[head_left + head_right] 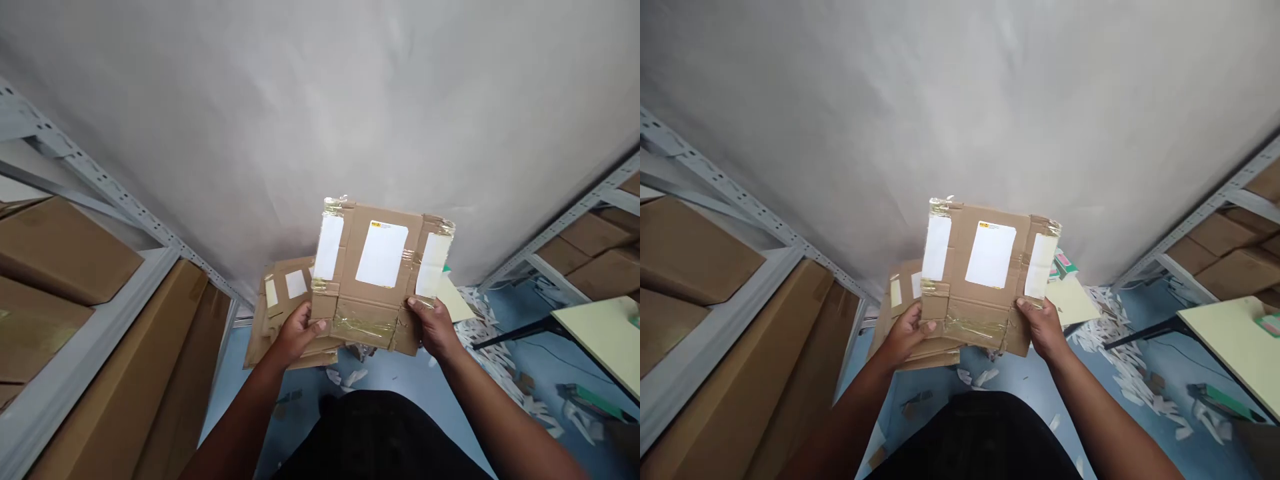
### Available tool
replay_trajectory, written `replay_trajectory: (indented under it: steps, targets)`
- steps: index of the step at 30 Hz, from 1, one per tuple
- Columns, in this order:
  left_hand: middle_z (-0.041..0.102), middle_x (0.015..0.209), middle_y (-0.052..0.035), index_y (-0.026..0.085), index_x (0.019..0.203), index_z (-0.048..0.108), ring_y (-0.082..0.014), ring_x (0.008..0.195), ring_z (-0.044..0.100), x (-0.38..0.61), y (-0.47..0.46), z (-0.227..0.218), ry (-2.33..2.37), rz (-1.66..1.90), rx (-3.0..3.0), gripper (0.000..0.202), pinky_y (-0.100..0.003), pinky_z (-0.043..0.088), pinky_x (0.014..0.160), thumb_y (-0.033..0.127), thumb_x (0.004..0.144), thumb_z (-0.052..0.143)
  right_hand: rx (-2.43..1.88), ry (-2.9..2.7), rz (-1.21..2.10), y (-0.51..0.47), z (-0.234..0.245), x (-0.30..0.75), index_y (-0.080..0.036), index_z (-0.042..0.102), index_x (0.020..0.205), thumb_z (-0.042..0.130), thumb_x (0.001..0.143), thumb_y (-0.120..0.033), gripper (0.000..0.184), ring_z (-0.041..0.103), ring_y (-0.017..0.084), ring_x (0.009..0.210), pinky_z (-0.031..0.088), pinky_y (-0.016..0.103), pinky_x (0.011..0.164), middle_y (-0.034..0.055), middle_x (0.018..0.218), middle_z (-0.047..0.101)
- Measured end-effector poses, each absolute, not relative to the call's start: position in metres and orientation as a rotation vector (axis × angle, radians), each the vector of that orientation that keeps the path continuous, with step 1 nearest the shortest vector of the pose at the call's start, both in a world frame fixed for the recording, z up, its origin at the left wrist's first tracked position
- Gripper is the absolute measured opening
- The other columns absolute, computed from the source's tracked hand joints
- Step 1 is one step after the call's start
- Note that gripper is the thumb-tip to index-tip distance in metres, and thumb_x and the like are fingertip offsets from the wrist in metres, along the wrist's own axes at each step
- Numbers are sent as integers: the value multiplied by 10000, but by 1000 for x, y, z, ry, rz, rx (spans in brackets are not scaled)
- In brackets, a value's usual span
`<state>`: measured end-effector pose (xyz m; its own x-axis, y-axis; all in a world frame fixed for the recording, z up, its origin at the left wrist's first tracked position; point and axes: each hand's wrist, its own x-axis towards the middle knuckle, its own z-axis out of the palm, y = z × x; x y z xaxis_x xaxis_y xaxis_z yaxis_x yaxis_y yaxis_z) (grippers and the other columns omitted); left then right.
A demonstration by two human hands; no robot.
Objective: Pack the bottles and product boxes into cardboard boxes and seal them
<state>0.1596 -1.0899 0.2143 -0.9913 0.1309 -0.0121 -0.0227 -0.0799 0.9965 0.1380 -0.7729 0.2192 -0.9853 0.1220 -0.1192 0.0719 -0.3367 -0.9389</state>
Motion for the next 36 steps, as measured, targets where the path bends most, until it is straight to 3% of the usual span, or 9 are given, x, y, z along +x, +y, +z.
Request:
replay_trajectory:
  steps: [3, 9, 15, 21, 26, 30, 36]
  targets:
    - [727, 1226, -122, 200, 1212, 659, -288, 1159, 668, 157, -1025, 224, 2001, 2199, 295, 520, -398, 495, 1021, 479, 801, 811, -303, -1758, 2487, -699, 209, 171, -231, 759, 1012, 908, 680, -490, 446, 755, 301, 913, 602, 437, 881, 63, 1016, 806]
    - [753, 1186, -115, 168, 1250, 668, -295, 1132, 679, 155, -859, 213, 1928, 2267, 214, 573, -425, 491, 1027, 499, 800, 795, -409, -1907, 2347, -569, 189, 252, -230, 776, 1041, 874, 700, -554, 481, 750, 330, 983, 577, 447, 915, 80, 1065, 803]
    - [757, 1194, -113, 162, 1278, 663, -286, 1054, 702, 169, -718, 191, 1837, 2054, 318, 588, -407, 519, 963, 535, 833, 756, -568, -1669, 2258, -458, 178, 319, -227, 773, 1097, 734, 798, -611, 488, 705, 335, 1106, 538, 437, 981, 73, 1153, 785]
    - [772, 1141, -102, 170, 1217, 702, -299, 1063, 696, 152, -614, 181, 1782, 1777, 525, 551, -419, 518, 962, 591, 861, 691, -765, -1508, 2136, -391, 170, 360, -237, 770, 1124, 724, 836, -593, 460, 718, 336, 1039, 550, 441, 925, 69, 1108, 793]
    - [778, 1100, -77, 199, 1115, 739, -298, 1056, 697, 115, -535, 164, 1914, 1544, 778, 425, -401, 509, 955, 540, 872, 664, -915, -1518, 1890, -352, 162, 363, -218, 772, 1110, 714, 842, -634, 498, 715, 335, 986, 548, 437, 885, 78, 1074, 794]
    - [770, 1079, -74, 201, 1180, 660, -264, 980, 717, 73, -479, 141, 1899, 1531, 845, 415, -390, 528, 918, 455, 852, 675, -1045, -1572, 1678, -319, 160, 341, -202, 779, 1080, 685, 850, -664, 525, 703, 332, 980, 542, 421, 865, 80, 1053, 794]
    - [760, 1061, -83, 211, 1106, 582, -265, 1012, 719, 18, -399, 123, 1675, 1500, 852, 342, -412, 526, 944, 383, 828, 684, -1107, -1580, 1459, -287, 168, 301, -209, 741, 1185, 678, 858, -659, 560, 665, 340, 1139, 513, 438, 992, 98, 1214, 756]
